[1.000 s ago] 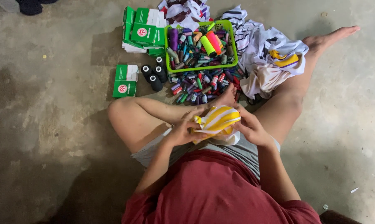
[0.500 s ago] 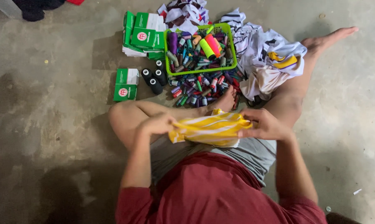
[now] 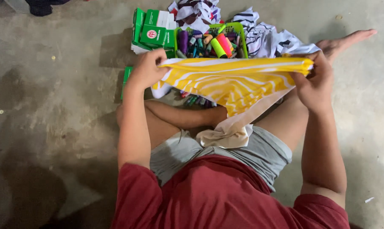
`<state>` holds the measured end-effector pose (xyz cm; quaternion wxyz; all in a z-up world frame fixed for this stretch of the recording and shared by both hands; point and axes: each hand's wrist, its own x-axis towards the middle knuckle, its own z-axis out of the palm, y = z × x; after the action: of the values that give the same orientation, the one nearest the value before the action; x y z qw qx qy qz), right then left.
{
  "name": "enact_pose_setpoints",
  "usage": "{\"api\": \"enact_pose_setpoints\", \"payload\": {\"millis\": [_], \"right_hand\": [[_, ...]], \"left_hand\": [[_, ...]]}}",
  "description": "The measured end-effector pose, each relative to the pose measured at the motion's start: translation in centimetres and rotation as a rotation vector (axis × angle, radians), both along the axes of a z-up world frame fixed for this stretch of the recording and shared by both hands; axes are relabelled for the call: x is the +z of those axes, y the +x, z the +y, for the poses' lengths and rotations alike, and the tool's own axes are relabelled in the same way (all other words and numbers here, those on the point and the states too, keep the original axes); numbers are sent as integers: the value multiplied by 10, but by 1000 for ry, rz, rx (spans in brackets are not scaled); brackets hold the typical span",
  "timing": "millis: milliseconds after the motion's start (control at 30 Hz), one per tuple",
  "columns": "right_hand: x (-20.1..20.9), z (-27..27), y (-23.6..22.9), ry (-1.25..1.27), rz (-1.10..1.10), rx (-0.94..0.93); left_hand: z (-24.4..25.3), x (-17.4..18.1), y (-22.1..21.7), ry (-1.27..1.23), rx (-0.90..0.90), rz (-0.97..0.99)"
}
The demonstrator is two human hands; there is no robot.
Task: The person sorts through a collection of thread spools in a basket, handles boxes of supplies, and picks up a piece of fabric.
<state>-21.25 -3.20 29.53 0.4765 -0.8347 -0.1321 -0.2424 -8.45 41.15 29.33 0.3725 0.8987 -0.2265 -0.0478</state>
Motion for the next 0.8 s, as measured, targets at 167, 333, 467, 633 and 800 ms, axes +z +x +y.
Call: {"api": "enact_pose_setpoints", "payload": {"millis": [167, 333, 467, 633, 800], "right_hand": [[-17, -34, -4, 207, 82, -99], [-22, -67, -11, 48, 229, -94], [-30, -48, -24, -323, 813, 153], [-84, -53, -41, -450, 634, 569], [-87, -27, -60, 458, 527, -64]], "left_hand": [[4, -9, -2, 177, 96, -110], [22, -29, 4, -159, -103, 190], [24, -98, -11, -357, -347, 565], [-6, -61, -96, -183, -316, 749], [10, -171, -187, -668, -71, -58]]}}
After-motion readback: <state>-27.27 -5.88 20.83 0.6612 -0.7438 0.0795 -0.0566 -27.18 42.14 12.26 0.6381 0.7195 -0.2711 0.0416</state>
